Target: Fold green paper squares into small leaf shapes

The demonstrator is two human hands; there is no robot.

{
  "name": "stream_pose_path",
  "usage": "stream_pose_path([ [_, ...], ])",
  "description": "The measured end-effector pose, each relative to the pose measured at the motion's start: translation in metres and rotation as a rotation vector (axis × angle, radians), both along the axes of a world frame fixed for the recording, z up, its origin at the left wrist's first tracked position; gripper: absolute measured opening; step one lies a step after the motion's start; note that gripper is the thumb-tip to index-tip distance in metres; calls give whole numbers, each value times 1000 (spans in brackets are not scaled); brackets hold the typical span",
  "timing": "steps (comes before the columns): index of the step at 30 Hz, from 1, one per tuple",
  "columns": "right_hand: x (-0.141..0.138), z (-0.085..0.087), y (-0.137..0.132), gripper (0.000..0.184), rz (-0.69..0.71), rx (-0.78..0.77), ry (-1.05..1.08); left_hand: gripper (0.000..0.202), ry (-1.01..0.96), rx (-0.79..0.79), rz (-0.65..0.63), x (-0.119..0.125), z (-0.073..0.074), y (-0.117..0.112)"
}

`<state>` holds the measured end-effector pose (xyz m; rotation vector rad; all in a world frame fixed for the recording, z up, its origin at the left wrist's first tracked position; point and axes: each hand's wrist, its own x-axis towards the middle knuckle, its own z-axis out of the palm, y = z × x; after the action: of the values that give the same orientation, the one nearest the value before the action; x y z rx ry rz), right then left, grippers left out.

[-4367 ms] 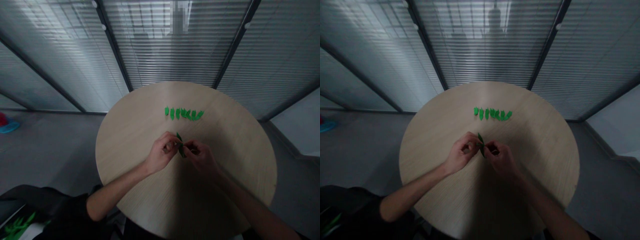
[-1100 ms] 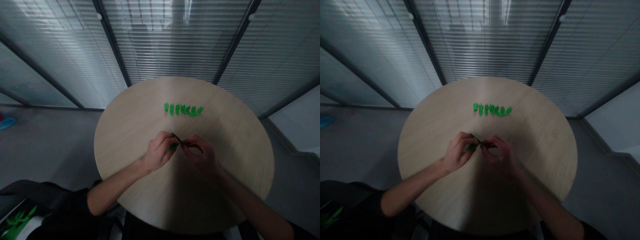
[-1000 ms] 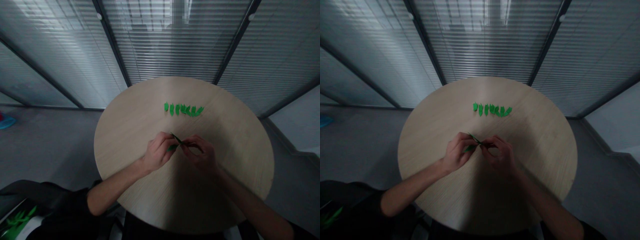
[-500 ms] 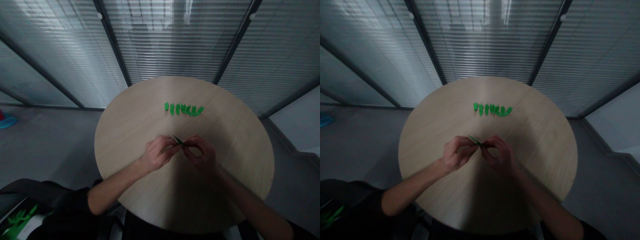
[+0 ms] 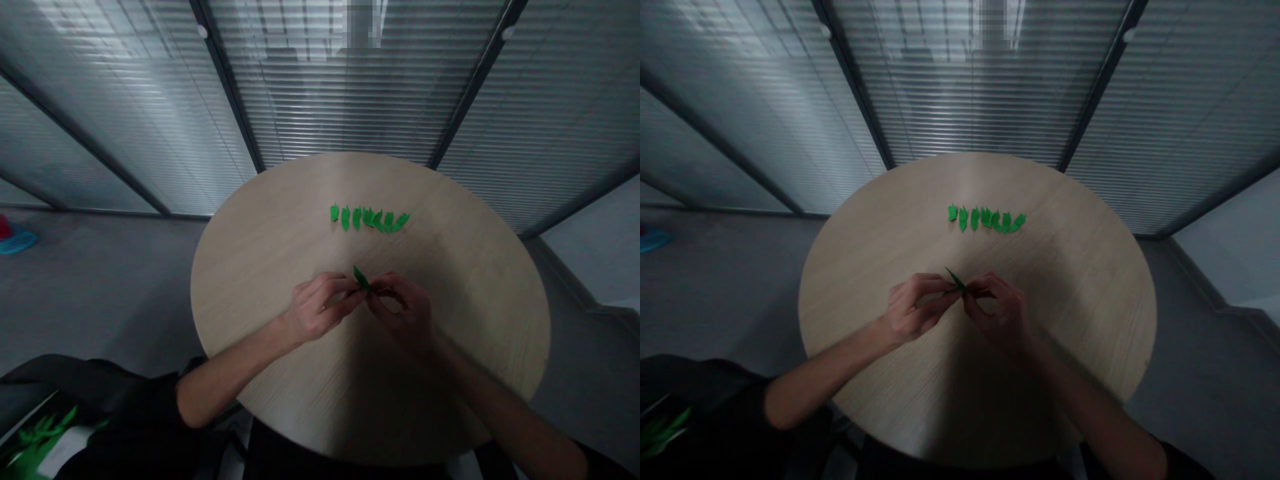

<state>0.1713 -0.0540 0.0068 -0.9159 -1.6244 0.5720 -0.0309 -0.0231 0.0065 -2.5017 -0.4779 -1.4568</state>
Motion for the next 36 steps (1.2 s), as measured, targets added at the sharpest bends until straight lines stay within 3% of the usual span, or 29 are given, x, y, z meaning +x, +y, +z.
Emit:
stream_pose_path([
  [11,0,0,-1,1,48,-196,100,16,7,7,18,1,-1,-1],
  [20,1,-5,1,24,62,-438,295,15,123,112,90,1,1,-1],
  [30,10,4,5,22,198,-662,498,26,142,114,131,4,0,-1],
  [36,11,7,7,22,199,-675,526,23,151,91,134,6,2,-2],
])
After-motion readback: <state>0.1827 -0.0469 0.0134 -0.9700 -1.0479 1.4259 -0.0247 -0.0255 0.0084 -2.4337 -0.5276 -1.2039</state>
